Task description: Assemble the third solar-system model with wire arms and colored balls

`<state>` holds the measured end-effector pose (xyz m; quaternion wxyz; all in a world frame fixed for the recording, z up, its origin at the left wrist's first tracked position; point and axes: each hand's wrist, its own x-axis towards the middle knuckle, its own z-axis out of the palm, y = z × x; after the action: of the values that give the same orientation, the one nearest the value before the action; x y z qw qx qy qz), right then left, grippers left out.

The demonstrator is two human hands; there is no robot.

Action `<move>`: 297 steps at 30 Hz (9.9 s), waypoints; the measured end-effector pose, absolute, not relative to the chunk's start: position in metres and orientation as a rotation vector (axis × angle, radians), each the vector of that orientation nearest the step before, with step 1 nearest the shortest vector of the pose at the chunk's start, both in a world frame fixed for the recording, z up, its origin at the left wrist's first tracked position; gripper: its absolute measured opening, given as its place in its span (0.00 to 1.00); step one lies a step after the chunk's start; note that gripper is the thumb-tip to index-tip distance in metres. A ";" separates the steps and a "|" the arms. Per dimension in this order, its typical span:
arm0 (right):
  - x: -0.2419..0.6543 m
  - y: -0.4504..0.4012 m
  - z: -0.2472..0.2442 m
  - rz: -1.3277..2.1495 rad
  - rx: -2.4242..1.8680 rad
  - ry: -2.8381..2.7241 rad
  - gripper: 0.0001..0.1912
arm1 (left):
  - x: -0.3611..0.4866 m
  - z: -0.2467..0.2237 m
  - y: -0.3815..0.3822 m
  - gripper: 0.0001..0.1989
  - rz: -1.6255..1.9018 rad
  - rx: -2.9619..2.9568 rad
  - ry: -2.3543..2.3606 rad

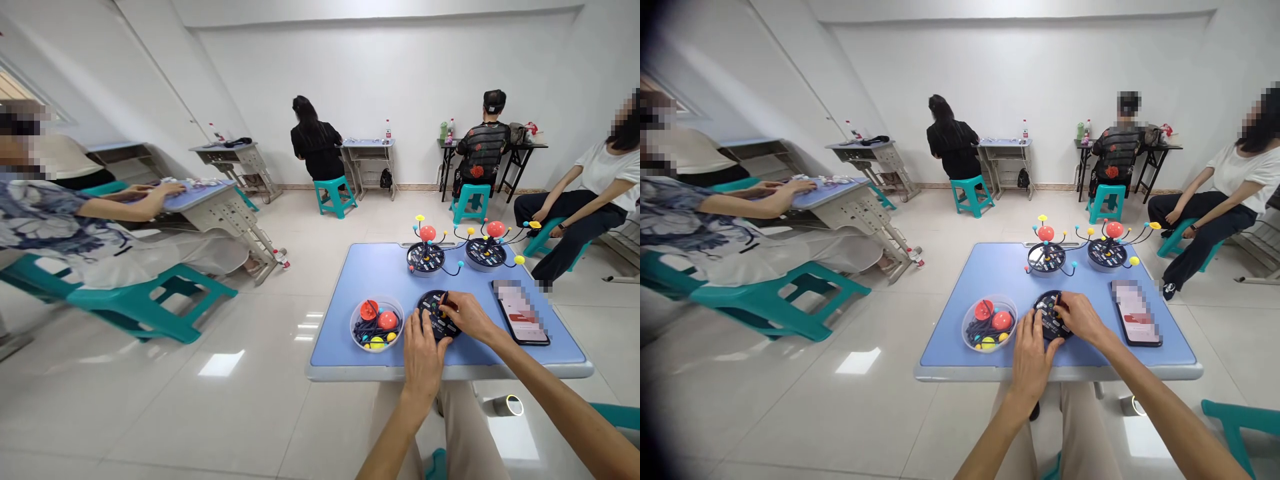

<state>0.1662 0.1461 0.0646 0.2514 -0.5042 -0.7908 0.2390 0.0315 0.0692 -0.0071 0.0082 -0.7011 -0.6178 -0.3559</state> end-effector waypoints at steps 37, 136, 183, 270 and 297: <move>0.162 0.136 0.072 0.566 -1.587 -2.292 0.06 | 0.032 -0.002 0.067 0.33 -1.156 -2.216 -2.029; 0.091 0.077 0.078 1.631 -0.736 -0.939 0.18 | -0.079 0.105 0.028 0.19 -2.709 -2.089 -2.526; 0.116 0.031 0.096 1.517 -0.673 -0.999 0.12 | -0.046 0.103 -0.010 0.11 -2.992 -1.877 -2.017; 0.129 0.027 0.091 1.471 -0.913 -0.844 0.21 | -0.001 0.094 0.003 0.14 -2.885 -1.941 -2.273; 0.183 0.111 0.078 1.347 -0.951 -0.631 0.20 | 0.041 0.084 0.104 0.07 -1.938 -2.332 -1.882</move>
<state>0.1833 0.1106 0.0783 0.6349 -0.4161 -0.2759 0.5895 0.0412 0.1035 0.0837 -0.2119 -0.6386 -0.5155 -0.5306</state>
